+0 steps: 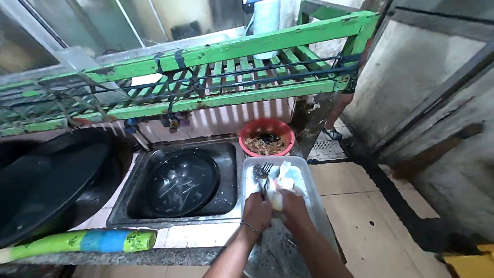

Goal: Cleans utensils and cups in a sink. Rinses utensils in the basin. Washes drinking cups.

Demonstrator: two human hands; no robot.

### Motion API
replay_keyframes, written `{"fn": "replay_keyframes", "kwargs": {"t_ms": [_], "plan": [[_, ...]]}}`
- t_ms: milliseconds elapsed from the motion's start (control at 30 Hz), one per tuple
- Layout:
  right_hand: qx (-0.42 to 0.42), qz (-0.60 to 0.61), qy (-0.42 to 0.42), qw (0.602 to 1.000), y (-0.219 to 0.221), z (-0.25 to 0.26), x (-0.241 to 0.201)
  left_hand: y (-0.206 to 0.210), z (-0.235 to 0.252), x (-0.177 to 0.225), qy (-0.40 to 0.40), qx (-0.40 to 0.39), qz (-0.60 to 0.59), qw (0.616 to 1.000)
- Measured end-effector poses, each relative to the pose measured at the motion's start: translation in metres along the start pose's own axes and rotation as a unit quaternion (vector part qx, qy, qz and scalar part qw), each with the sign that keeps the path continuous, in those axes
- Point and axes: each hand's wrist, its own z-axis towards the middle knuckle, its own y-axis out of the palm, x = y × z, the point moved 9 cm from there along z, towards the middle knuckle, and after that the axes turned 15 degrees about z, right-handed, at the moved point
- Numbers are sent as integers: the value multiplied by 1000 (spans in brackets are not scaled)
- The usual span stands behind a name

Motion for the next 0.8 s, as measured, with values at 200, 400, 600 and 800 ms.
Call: {"fn": "replay_keyframes", "kwargs": {"t_ms": [200,400,600,800], "plan": [[-50,-32,41,997,-2,8,-5,-26,-10,-33,-17,93,-182,979],[-197,-148,104,963,61,-20,30,-54,2,-37,16,32,-330,943],[-138,-264,71,952,84,-48,58,-92,32,-82,1,18,-392,920],[-79,-82,28,993,126,-33,20,-93,27,-97,28,-71,-267,961]]}}
